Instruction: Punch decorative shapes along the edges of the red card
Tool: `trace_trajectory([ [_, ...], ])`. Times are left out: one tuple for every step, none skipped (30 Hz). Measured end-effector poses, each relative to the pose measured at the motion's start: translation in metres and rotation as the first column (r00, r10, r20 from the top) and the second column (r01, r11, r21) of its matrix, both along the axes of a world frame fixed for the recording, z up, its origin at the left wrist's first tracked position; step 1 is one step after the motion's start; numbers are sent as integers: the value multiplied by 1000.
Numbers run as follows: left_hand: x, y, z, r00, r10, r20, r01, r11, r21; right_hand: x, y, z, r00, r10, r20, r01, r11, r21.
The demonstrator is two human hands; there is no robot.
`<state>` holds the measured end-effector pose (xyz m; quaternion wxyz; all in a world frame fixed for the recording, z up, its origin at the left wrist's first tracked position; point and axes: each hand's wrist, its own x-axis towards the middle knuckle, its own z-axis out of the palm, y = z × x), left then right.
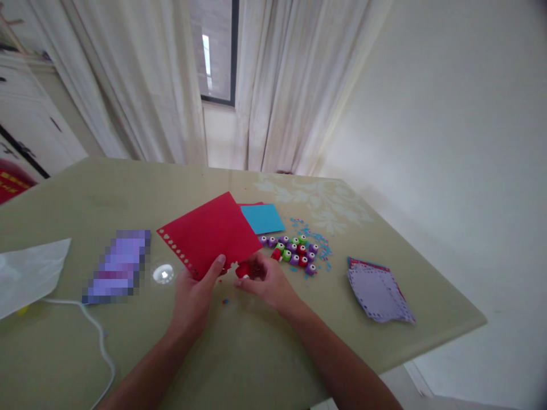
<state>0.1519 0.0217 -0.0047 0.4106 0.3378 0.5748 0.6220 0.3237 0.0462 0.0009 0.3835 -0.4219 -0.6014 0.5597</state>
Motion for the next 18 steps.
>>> trace_trajectory([
  [0, 1, -2, 1000, 4, 19, -4, 1000, 4, 1, -1, 0, 992, -20, 124, 7, 994, 105],
  [0, 1, -3, 999, 3, 38, -3, 1000, 9, 1, -1, -1, 966, -56, 253, 0, 976, 218],
  [0, 2, -4, 998, -6, 55, 6, 1000, 12, 1, -2, -1, 924, -102, 369, -23, 947, 320],
  [-1, 2, -5, 997, -18, 68, 18, 1000, 13, 0, -3, -2, 875, -146, 461, -57, 916, 397],
  [-1, 1, -5, 997, -29, 76, 28, 1000, 11, -1, -4, -3, 830, -179, 529, -91, 891, 445],
  [-1, 1, -5, 996, -35, 76, 35, 999, 5, -2, -4, -4, 794, -197, 575, -121, 876, 468],
  [-1, 0, -5, 997, -38, 70, 38, 999, -5, -3, -4, -5, 769, -203, 606, -145, 868, 475],
  [-1, 0, -5, 997, -37, 61, 38, 999, -16, -4, -4, -7, 753, -205, 625, -161, 864, 476],
  [-1, -1, -5, 998, -33, 51, 35, 999, -25, -5, -3, -8, 743, -207, 637, -170, 862, 478],
  [-1, -1, -5, 999, -27, 43, 29, 999, -32, -4, -2, -8, 740, -211, 639, -173, 858, 483],
  [-2, -1, -5, 999, -20, 37, 22, 999, -36, -3, 0, -9, 743, -219, 633, -168, 854, 493],
  [-2, -1, -5, 999, -18, 33, 19, 999, -38, -1, 3, -8, 749, -233, 620, -155, 848, 507],
  [-2, -1, -5, 999, -19, 27, 20, 999, -39, 3, 5, -7, 755, -256, 604, -135, 841, 525],
  [-2, 0, -5, 1000, -22, 19, 22, 999, -41, 7, 8, -6, 755, -288, 588, -108, 831, 546],
  [-1, 0, -5, 999, -33, 9, 33, 998, -44, 12, 11, -4, 749, -330, 574, -76, 818, 570],
  [-1, 0, -5, 999, -40, -2, 40, 998, -46, 17, 13, -1, 736, -379, 561, -40, 804, 594],
  [-1, 0, -4, 999, -47, -9, 46, 998, -46, 21, 15, 1, 722, -420, 550, -9, 789, 614],
  [-1, 0, -4, 999, -50, -15, 49, 998, -44, 23, 16, 3, 713, -441, 544, 4, 779, 627],
])
